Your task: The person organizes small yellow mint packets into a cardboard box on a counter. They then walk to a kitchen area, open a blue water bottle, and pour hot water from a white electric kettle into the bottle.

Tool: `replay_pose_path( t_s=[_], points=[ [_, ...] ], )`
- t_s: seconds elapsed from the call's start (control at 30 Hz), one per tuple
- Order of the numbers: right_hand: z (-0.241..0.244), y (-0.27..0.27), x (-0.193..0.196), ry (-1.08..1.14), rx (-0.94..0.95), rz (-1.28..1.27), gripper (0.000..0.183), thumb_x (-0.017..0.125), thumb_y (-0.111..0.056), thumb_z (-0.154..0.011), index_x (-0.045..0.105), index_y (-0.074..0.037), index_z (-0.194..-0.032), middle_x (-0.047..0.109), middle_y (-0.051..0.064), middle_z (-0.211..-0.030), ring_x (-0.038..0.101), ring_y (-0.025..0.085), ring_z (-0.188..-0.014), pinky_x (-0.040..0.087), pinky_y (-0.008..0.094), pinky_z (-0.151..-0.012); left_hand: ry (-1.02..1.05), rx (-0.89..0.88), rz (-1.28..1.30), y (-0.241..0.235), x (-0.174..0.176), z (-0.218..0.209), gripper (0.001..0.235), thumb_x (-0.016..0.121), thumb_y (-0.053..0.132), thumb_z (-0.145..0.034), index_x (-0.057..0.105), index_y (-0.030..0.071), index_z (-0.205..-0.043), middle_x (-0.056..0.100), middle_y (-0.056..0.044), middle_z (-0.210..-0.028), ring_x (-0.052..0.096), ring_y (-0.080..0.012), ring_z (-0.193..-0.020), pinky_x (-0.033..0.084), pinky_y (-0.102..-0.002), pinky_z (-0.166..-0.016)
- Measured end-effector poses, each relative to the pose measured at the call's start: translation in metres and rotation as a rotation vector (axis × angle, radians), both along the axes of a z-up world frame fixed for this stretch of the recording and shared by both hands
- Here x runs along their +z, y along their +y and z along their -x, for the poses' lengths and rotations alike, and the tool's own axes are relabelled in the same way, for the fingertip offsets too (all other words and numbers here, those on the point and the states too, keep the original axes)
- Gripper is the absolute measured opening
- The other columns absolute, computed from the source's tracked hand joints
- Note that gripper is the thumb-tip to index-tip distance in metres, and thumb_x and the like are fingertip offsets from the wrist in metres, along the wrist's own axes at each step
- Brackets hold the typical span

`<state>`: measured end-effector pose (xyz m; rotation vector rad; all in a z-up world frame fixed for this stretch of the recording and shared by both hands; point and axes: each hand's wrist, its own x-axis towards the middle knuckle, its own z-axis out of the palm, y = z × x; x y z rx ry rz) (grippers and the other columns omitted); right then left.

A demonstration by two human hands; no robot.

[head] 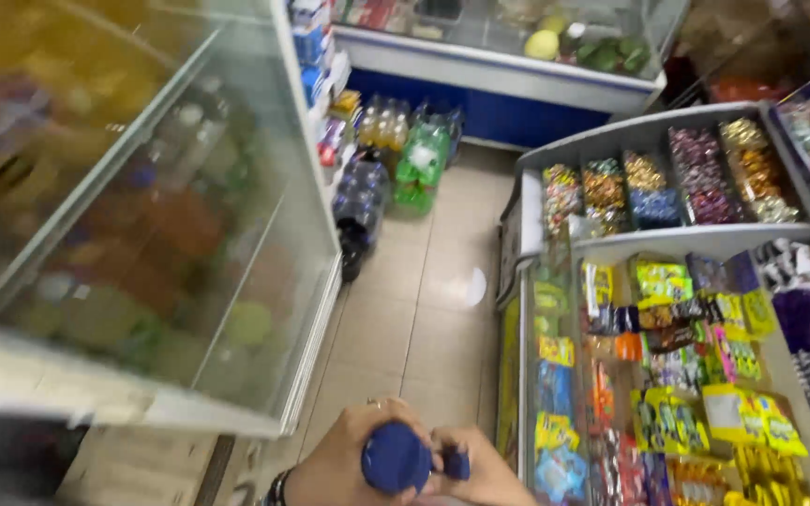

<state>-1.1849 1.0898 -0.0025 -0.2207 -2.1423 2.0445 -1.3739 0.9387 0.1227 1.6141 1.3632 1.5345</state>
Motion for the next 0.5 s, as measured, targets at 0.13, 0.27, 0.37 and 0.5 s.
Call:
replay_pose_path(
  t_s=[0.13,0.27,0.37,0.5],
  points=[
    [0.048,0.101,-0.077,-0.190,-0.221,0.070,0.056,0.095,-0.045,-0.072,0.047,-0.017,-0.066,0.041,-0.007,-0.067,0.037,0.008,-0.068,0.025,0.027,-0.060,-0.102,-0.156,0.219,0.127,0.000,0.075,0.031,0.085,0.024,-0.074,0.069,0.017,-0.099,0.078,-0.001,-0.099,0.074,-0.0151,-0.090,0.055,-0.028,-0.083],
    [0.120,0.207,-0.089,-0.129,-0.416,0.272,0.058,0.100,-0.043,-0.069,0.052,-0.011,-0.069,0.041,-0.005,-0.066,0.037,0.007,-0.064,0.021,0.024,-0.057,-0.069,-0.322,0.208,0.274,-0.022,0.152,0.029,0.083,0.025,-0.075,0.066,0.017,-0.097,0.077,0.003,-0.096,0.074,-0.0123,-0.088,0.055,-0.029,-0.089],
    [0.180,0.308,-0.098,-0.025,-0.538,-0.087,0.040,0.076,-0.040,-0.089,0.050,-0.017,-0.071,0.047,-0.006,-0.070,0.040,0.007,-0.067,0.031,0.028,-0.057,0.075,-0.269,0.197,0.394,-0.036,0.205,0.028,0.082,0.031,-0.072,0.068,0.017,-0.092,0.074,0.004,-0.083,0.068,-0.0095,-0.073,0.053,-0.025,-0.071],
    [0.248,0.442,-0.068,-0.101,-0.697,-0.008,0.032,0.087,-0.024,-0.079,0.059,-0.013,-0.069,0.051,-0.006,-0.065,0.042,0.007,-0.065,0.034,0.027,-0.056,-0.004,-0.195,0.201,0.531,-0.015,0.259,0.025,0.079,0.013,-0.066,0.068,0.016,-0.088,0.076,0.004,-0.085,0.071,-0.0094,-0.076,0.056,-0.024,-0.073]
  ],
)
